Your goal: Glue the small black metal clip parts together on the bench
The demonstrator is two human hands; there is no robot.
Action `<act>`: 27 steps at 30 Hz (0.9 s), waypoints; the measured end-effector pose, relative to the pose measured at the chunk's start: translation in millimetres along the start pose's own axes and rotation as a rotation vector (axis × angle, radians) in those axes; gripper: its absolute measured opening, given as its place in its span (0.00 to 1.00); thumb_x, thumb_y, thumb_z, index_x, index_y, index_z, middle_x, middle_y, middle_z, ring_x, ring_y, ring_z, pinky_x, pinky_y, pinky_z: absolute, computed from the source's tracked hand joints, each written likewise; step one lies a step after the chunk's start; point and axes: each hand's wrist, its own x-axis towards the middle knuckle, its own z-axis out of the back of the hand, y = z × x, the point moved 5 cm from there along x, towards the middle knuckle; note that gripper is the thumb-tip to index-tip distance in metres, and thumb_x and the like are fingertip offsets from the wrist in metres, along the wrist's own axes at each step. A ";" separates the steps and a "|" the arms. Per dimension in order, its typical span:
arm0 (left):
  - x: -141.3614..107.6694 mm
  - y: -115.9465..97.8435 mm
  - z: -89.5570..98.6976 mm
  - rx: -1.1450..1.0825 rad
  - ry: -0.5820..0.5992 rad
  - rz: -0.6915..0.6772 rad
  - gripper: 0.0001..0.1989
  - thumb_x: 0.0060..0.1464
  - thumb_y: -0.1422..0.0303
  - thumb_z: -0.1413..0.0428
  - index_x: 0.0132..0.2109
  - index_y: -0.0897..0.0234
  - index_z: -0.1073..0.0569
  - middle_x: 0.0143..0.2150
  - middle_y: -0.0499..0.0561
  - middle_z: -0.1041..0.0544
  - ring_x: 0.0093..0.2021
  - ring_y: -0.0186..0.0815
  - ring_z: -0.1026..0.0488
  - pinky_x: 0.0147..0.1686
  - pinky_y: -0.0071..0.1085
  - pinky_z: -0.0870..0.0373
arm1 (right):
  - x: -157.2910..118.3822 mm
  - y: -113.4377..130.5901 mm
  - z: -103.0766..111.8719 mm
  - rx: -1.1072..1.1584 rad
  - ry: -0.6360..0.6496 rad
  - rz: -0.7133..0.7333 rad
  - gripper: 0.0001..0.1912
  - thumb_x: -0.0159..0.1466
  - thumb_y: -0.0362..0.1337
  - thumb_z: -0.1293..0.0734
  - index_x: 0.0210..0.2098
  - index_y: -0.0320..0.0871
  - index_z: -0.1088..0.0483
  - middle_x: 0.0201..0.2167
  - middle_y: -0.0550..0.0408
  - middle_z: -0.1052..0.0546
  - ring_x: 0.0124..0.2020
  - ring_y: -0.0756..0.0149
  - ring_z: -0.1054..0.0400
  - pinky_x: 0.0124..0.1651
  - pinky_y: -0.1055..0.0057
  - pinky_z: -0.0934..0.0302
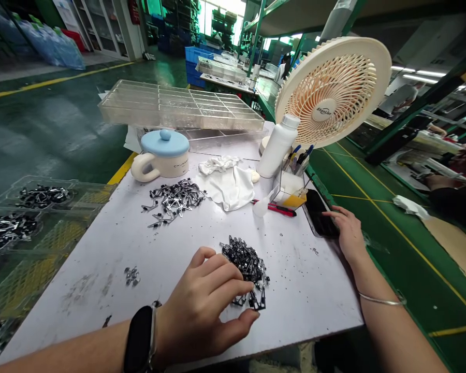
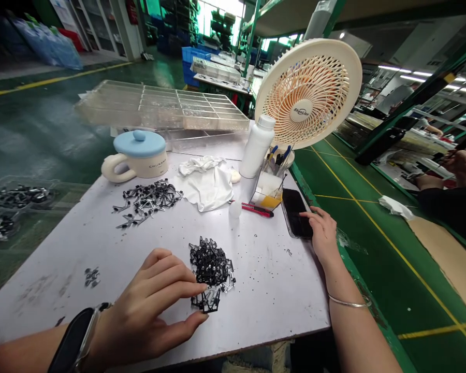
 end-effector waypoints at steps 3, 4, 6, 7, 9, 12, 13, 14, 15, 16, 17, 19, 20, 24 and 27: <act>1.1 -0.4 0.8 0.009 -0.005 0.003 0.06 0.49 0.71 0.39 0.36 0.65 0.27 0.29 0.48 0.26 0.31 0.31 0.31 0.37 0.34 0.39 | 0.2 -8.1 6.4 -0.004 -0.057 -0.035 0.19 0.67 0.48 0.42 0.40 0.38 0.29 0.51 0.48 0.31 0.58 0.60 0.42 0.62 0.52 0.52; 1.5 -0.3 1.0 0.011 -0.007 0.004 0.06 0.49 0.71 0.39 0.36 0.65 0.27 0.28 0.48 0.26 0.30 0.31 0.31 0.37 0.34 0.39 | 0.4 -10.0 7.0 -0.006 -0.062 -0.041 0.19 0.67 0.48 0.41 0.40 0.38 0.29 0.51 0.48 0.30 0.57 0.60 0.41 0.62 0.52 0.51; 2.2 0.1 1.1 0.009 -0.011 0.002 0.06 0.48 0.71 0.39 0.36 0.65 0.27 0.28 0.48 0.26 0.30 0.31 0.31 0.36 0.34 0.39 | 0.8 -12.4 5.9 -0.006 -0.057 -0.044 0.19 0.67 0.48 0.42 0.40 0.38 0.29 0.50 0.48 0.30 0.56 0.61 0.39 0.61 0.53 0.49; 2.5 0.5 1.0 0.008 -0.013 0.003 0.06 0.48 0.71 0.39 0.36 0.65 0.27 0.28 0.49 0.26 0.30 0.31 0.31 0.36 0.34 0.39 | 1.1 -12.9 4.6 -0.006 -0.051 -0.041 0.19 0.67 0.47 0.42 0.41 0.38 0.29 0.50 0.48 0.30 0.55 0.62 0.39 0.60 0.54 0.48; 2.7 1.1 0.6 0.007 -0.018 0.000 0.07 0.47 0.71 0.38 0.36 0.66 0.27 0.29 0.49 0.25 0.31 0.32 0.31 0.36 0.34 0.39 | 1.3 -13.1 1.4 -0.008 -0.036 -0.033 0.19 0.68 0.47 0.43 0.42 0.38 0.29 0.51 0.48 0.30 0.56 0.62 0.39 0.60 0.54 0.48; 2.2 1.7 -0.3 0.010 -0.017 -0.008 0.07 0.47 0.71 0.38 0.36 0.66 0.27 0.28 0.49 0.26 0.30 0.32 0.31 0.36 0.34 0.39 | 0.7 -11.6 -1.6 -0.023 -0.022 -0.023 0.19 0.67 0.47 0.42 0.43 0.39 0.29 0.52 0.48 0.31 0.57 0.61 0.41 0.62 0.52 0.50; 2.0 1.7 -0.4 0.012 -0.017 -0.008 0.07 0.47 0.71 0.38 0.36 0.66 0.27 0.28 0.49 0.26 0.30 0.31 0.31 0.36 0.34 0.39 | 0.4 -10.6 -1.7 -0.029 -0.022 -0.022 0.19 0.67 0.48 0.42 0.43 0.39 0.29 0.52 0.48 0.31 0.58 0.60 0.41 0.62 0.52 0.51; 1.8 1.6 -0.4 0.012 -0.018 -0.008 0.07 0.48 0.71 0.39 0.36 0.66 0.27 0.28 0.48 0.26 0.31 0.31 0.31 0.36 0.34 0.39 | -0.1 -9.1 -1.5 -0.036 -0.025 -0.021 0.20 0.67 0.48 0.43 0.43 0.39 0.29 0.52 0.48 0.31 0.58 0.60 0.42 0.62 0.51 0.52; 1.6 1.5 -0.3 0.014 -0.016 -0.006 0.06 0.48 0.71 0.39 0.36 0.65 0.27 0.28 0.48 0.26 0.31 0.31 0.31 0.36 0.34 0.39 | -0.6 -7.0 -0.9 -0.042 -0.029 -0.020 0.20 0.67 0.48 0.43 0.44 0.39 0.29 0.52 0.48 0.31 0.58 0.60 0.42 0.63 0.51 0.53; 1.5 1.1 0.0 0.016 -0.017 -0.004 0.06 0.48 0.71 0.39 0.36 0.65 0.27 0.28 0.48 0.26 0.31 0.31 0.31 0.36 0.34 0.39 | -1.1 -4.4 -0.4 -0.048 -0.033 -0.015 0.20 0.67 0.48 0.43 0.44 0.40 0.29 0.52 0.48 0.31 0.59 0.59 0.43 0.63 0.51 0.54; 1.5 0.8 0.2 0.021 -0.014 0.000 0.06 0.49 0.71 0.39 0.36 0.65 0.27 0.28 0.48 0.26 0.31 0.31 0.31 0.36 0.34 0.39 | -1.5 -1.3 0.1 -0.055 -0.034 -0.006 0.20 0.67 0.48 0.43 0.45 0.40 0.29 0.53 0.48 0.32 0.59 0.59 0.44 0.63 0.50 0.55; 1.8 -0.1 0.5 0.025 -0.011 0.003 0.05 0.49 0.70 0.40 0.36 0.65 0.27 0.28 0.48 0.26 0.31 0.31 0.31 0.36 0.33 0.39 | -2.5 6.2 -0.2 -0.070 -0.025 0.020 0.20 0.67 0.48 0.44 0.46 0.41 0.29 0.54 0.49 0.33 0.60 0.58 0.45 0.63 0.50 0.56; 2.0 -0.5 0.6 0.027 -0.012 0.004 0.05 0.49 0.71 0.40 0.36 0.65 0.27 0.28 0.48 0.26 0.31 0.31 0.31 0.36 0.33 0.39 | -3.0 10.1 -0.9 -0.079 -0.013 0.036 0.20 0.67 0.48 0.44 0.47 0.42 0.29 0.55 0.49 0.34 0.60 0.58 0.46 0.63 0.49 0.57; 2.4 -0.9 0.9 0.023 -0.017 0.005 0.05 0.49 0.71 0.40 0.36 0.65 0.27 0.28 0.48 0.26 0.31 0.31 0.31 0.36 0.34 0.38 | -5.2 21.3 -4.9 -0.115 0.039 0.080 0.19 0.67 0.46 0.44 0.49 0.46 0.29 0.58 0.51 0.36 0.61 0.56 0.48 0.63 0.46 0.58; 1.0 -0.2 0.7 0.019 -0.010 0.005 0.06 0.49 0.70 0.39 0.36 0.65 0.27 0.28 0.48 0.26 0.31 0.31 0.31 0.37 0.34 0.38 | -5.4 20.2 -5.9 -0.127 0.041 0.067 0.18 0.67 0.45 0.44 0.49 0.46 0.29 0.59 0.51 0.36 0.62 0.56 0.49 0.62 0.46 0.58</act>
